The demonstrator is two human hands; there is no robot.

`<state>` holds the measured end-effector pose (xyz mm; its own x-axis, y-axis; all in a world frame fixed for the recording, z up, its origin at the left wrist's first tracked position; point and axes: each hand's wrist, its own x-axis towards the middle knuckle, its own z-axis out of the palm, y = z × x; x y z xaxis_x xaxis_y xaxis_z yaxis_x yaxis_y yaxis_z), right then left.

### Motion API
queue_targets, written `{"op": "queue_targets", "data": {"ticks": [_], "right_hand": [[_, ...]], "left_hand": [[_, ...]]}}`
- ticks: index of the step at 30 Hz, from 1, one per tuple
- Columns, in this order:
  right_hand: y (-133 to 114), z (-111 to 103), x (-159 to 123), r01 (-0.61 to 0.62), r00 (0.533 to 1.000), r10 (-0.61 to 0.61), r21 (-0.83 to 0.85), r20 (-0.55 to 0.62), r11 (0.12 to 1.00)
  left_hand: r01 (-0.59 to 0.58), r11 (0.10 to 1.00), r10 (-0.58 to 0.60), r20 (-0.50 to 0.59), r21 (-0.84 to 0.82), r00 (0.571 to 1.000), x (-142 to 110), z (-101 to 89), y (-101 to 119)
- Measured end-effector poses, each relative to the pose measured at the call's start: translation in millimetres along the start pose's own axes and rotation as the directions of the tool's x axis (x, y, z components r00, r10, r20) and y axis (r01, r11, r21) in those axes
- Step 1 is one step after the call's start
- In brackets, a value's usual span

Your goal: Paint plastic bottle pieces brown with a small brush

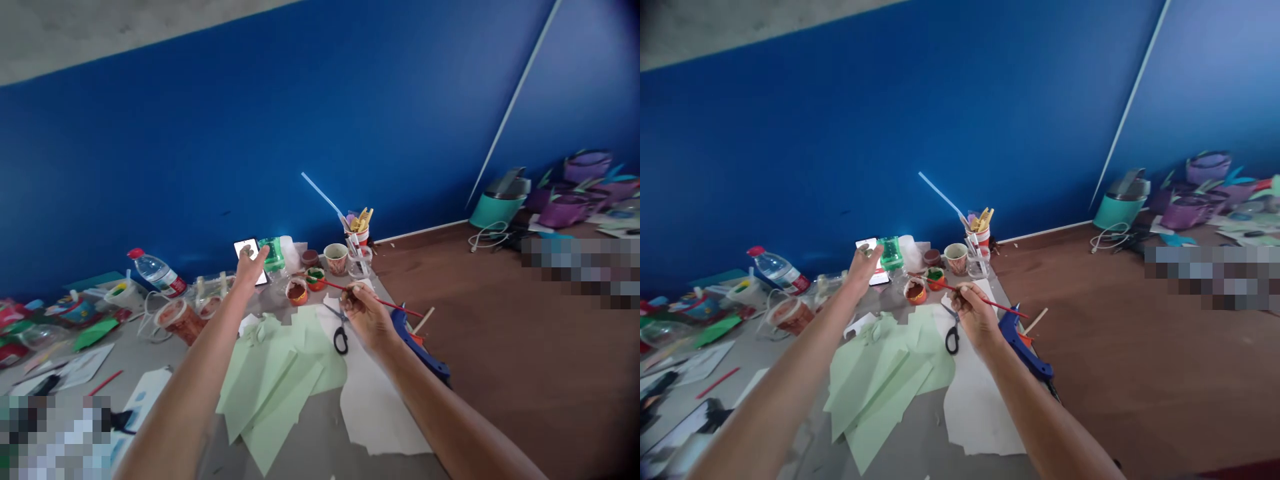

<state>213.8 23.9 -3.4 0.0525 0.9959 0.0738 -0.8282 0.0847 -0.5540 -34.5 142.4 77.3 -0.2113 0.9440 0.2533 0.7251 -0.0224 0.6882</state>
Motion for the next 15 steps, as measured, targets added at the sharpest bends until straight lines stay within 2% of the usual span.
{"op": "queue_targets", "data": {"ticks": [3, 5, 7, 8, 10, 11, 13, 15], "right_hand": [[0, -3, 2, 0.011, 1.0, -0.011, 0.004, -0.012, 1.0], [-1, -4, 3, 0.005, 1.0, -0.005, 0.01, -0.014, 1.0], [-1, -4, 4, -0.001, 1.0, 0.001, 0.02, -0.017, 1.0], [-1, -4, 4, -0.003, 1.0, 0.003, 0.024, -0.02, 1.0], [-1, -3, 3, -0.006, 1.0, 0.006, 0.024, -0.026, 1.0], [-2, -2, 3, -0.01, 1.0, 0.01, 0.019, -0.026, 1.0], [-2, -1, 2, -0.017, 1.0, 0.017, 0.004, -0.02, 1.0], [-2, -1, 2, -0.016, 1.0, 0.016, -0.003, -0.008, 1.0]], "left_hand": [[-0.019, 1.0, 0.018, -0.039, -0.02, 0.999, 11, 0.5, 7], [-0.066, 0.997, 0.068, -0.062, 0.025, 0.996, 16, -3.2, 12], [-0.17, 0.951, 0.209, -0.132, 0.258, 0.969, 18, -9.6, 17], [-0.233, 0.911, 0.292, -0.134, 0.34, 0.947, 19, -13.2, 19], [-0.37, 0.819, 0.419, -0.016, 0.439, 0.908, 20, -19.6, 23], [-0.416, 0.784, 0.444, 0.052, 0.46, 0.894, 21, -21.8, 24], [-0.445, 0.758, 0.426, 0.155, 0.476, 0.891, 25, -24.1, 27], [-0.416, 0.773, 0.368, 0.196, 0.479, 0.909, 28, -24.0, 28]]}}
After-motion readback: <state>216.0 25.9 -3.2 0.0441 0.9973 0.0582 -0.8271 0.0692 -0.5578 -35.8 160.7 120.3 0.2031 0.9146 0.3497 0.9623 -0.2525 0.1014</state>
